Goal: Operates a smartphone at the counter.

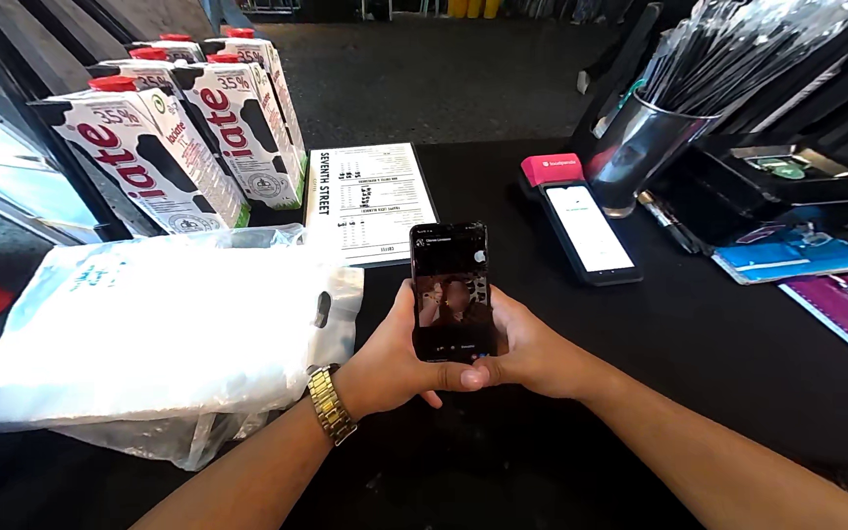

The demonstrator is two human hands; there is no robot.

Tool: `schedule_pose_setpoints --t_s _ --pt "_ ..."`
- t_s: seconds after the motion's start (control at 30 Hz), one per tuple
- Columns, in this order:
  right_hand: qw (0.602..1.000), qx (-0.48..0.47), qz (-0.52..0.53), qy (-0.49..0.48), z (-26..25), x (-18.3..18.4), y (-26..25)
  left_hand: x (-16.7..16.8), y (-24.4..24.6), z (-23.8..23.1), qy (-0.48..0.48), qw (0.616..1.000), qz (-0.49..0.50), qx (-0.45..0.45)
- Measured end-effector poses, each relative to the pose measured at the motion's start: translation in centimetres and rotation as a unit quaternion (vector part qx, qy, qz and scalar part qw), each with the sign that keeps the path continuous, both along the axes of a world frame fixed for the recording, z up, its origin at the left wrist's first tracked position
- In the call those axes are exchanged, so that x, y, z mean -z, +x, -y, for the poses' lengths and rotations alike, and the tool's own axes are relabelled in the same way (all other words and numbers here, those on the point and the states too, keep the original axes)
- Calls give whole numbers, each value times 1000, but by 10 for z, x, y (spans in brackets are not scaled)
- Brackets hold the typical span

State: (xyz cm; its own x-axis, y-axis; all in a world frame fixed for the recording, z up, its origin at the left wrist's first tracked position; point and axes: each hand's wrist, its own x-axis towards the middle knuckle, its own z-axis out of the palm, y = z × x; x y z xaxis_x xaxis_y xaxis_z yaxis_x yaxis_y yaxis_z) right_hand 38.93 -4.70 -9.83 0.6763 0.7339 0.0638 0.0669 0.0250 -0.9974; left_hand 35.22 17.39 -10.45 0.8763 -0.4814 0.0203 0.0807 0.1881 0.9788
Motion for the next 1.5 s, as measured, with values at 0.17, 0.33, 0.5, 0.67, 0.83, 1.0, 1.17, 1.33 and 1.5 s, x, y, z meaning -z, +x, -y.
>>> schedule_pose_setpoints --t_s 0.17,0.33,0.5,0.67,0.83,1.0,1.17,1.33,1.5 --pt "1000 -2 3 -3 -1 1 2 0 0 0 -3 1000 -5 -3" --pt "1000 1 -3 -7 0 0 1 0 0 0 5 1000 -1 -7" --pt "1000 0 -2 -2 -1 0 1 0 0 -1 4 1000 2 -5" --pt "1000 -2 9 -7 0 0 2 0 0 0 -1 1000 0 -7" --pt "1000 -1 2 -5 1 -1 1 0 0 1 3 1000 0 -4" --pt "1000 -3 1 1 0 0 1 -1 -1 0 -2 1000 -1 -2" --pt "1000 -1 2 -5 2 0 2 0 1 1 0 1000 0 -4" --pt "1000 -4 -1 2 1 0 2 0 1 2 0 1000 1 -1" --pt "1000 -1 0 -3 1 0 2 1 0 1 -4 1000 -1 -3"
